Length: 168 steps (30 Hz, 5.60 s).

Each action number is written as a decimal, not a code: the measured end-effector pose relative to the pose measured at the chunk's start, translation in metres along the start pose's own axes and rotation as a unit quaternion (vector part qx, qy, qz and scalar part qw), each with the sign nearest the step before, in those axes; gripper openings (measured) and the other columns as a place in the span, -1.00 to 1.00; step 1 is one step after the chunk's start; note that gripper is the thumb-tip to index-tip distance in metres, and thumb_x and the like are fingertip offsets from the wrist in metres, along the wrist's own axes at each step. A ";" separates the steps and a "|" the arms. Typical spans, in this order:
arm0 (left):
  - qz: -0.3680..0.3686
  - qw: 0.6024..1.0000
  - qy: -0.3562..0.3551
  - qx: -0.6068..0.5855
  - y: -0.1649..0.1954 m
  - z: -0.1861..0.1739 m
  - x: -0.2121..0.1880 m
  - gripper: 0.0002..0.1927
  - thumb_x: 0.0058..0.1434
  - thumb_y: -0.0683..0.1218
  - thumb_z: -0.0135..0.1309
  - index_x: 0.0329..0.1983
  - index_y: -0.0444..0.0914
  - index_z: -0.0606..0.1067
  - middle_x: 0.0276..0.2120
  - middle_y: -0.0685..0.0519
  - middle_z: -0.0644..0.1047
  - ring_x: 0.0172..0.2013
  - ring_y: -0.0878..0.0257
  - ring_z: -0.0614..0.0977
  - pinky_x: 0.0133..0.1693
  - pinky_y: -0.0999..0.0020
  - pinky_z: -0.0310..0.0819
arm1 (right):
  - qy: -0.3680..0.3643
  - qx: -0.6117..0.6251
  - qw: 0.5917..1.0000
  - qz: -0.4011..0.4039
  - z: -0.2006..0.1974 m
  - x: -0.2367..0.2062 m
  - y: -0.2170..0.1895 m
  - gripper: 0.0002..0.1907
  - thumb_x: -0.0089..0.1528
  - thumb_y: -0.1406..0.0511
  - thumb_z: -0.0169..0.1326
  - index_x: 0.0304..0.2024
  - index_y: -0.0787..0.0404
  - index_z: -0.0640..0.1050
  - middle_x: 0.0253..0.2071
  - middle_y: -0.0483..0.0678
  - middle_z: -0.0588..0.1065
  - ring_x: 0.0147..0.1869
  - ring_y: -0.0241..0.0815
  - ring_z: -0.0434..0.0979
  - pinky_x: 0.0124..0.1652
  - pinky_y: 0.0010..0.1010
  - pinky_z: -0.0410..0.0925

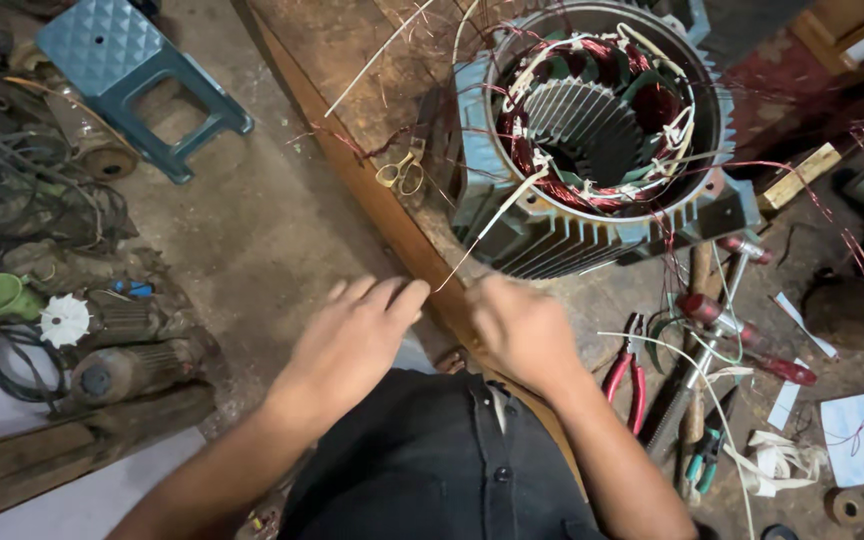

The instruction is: The person strips insulation from copper wires using a knife and inserts them into the slots of a motor stator. They then use a wooden stick to push the wires deeper into the slots and arrange them within the stator.

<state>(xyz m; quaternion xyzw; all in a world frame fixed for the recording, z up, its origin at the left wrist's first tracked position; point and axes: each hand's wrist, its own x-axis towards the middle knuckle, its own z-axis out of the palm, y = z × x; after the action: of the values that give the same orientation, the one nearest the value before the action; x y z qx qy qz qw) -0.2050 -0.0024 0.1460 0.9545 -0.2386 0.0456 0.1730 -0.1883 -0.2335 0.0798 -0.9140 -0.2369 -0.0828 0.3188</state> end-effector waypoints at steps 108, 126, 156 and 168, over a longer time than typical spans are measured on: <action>-0.074 0.893 -0.133 -0.424 -0.116 0.032 0.044 -0.82 0.41 -0.12 -0.04 0.03 -0.19 0.48 -0.34 -0.11 0.66 -0.25 0.03 0.76 -0.25 0.13 0.62 | 0.047 -0.174 0.960 0.215 0.027 0.060 -0.078 -0.87 0.30 0.26 0.06 -0.16 0.16 0.45 -0.59 0.02 0.52 -0.57 0.11 0.55 -0.55 -0.08 0.36; 0.046 0.951 -0.070 -0.298 -0.119 0.014 0.048 -0.65 0.22 -0.30 -0.08 0.06 -0.26 0.49 -0.11 -0.19 0.62 -0.09 -0.16 0.63 -0.10 0.05 0.53 | 0.011 -0.123 0.981 0.147 0.051 0.065 -0.053 -0.82 0.22 0.26 0.17 -0.26 0.14 0.43 -0.54 0.05 0.50 -0.50 0.13 0.54 -0.49 -0.10 0.37; 0.169 0.969 -0.026 -0.177 -0.140 0.016 0.055 -0.65 0.16 -0.22 0.02 0.04 -0.20 0.53 -0.06 -0.10 0.61 -0.19 -0.08 0.67 -0.14 0.11 0.54 | 0.028 -0.192 0.954 0.231 0.046 0.073 -0.072 -0.76 0.21 0.26 0.14 -0.20 0.20 0.38 -0.58 0.12 0.48 -0.56 0.22 0.50 -0.57 -0.01 0.31; 0.188 0.971 -0.006 -0.151 -0.123 0.015 0.051 -0.67 0.14 -0.18 0.00 0.00 -0.26 0.46 -0.14 -0.10 0.60 -0.17 -0.02 0.63 -0.10 0.10 0.48 | -0.031 -0.085 0.976 0.197 0.038 0.072 -0.062 -0.79 0.19 0.28 0.12 -0.17 0.20 0.42 -0.55 0.15 0.51 -0.46 0.26 0.55 -0.45 0.04 0.37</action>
<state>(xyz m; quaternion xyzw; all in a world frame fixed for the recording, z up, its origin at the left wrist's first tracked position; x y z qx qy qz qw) -0.1021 0.0714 0.1031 0.8557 -0.4187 0.0348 0.3019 -0.1557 -0.1403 0.1049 -0.9687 -0.0539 -0.0099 0.2421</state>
